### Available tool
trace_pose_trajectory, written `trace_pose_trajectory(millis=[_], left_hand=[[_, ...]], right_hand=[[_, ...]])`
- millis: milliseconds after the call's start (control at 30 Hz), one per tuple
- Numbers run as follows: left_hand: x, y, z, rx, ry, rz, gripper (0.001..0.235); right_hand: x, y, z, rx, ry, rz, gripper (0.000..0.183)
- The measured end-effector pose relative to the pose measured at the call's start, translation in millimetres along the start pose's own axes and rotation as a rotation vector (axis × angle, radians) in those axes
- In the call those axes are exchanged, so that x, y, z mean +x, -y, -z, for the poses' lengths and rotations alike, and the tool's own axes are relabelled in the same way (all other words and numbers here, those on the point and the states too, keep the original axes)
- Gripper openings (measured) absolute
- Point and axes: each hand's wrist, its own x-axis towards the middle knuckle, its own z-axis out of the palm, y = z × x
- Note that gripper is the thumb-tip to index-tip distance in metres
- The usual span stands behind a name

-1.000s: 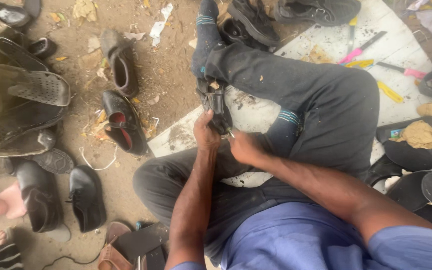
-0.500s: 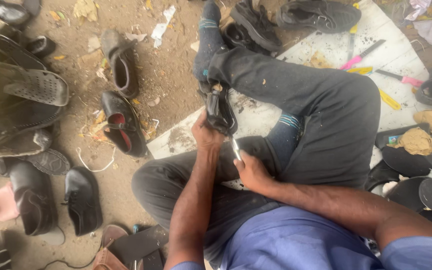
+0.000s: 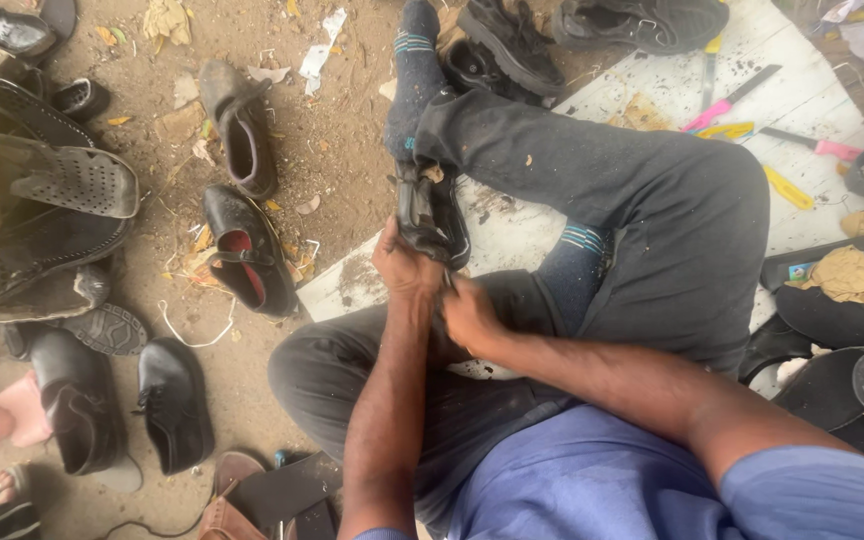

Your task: The person sits on the ground and uses a knife to scrape and clean the sole of a black shoe. They hold the shoe with one hand and scrape the sole with the other, occasionally turning the shoe to access different areas. The person also picks up and places down other shoes from a pile nearby.

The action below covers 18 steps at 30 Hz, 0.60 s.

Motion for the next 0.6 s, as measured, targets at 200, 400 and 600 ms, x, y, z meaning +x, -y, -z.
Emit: trace_pose_trajectory(millis=[200,400,600], left_hand=[[7,-35,-8,0.909,0.493,-0.034,0.03],[0,-42,-62,2.599,1.153,-0.48,0.038],[-6,-48,-69,2.535,1.05,-0.243,0.017]], right_hand=[[-17,-14,15,0.027,0.11,-0.097,0.013],[-21,15,82,-0.338,0.147,-0.178,0.02],[-18,7,88,-0.328,0.161,-0.005,0.018]])
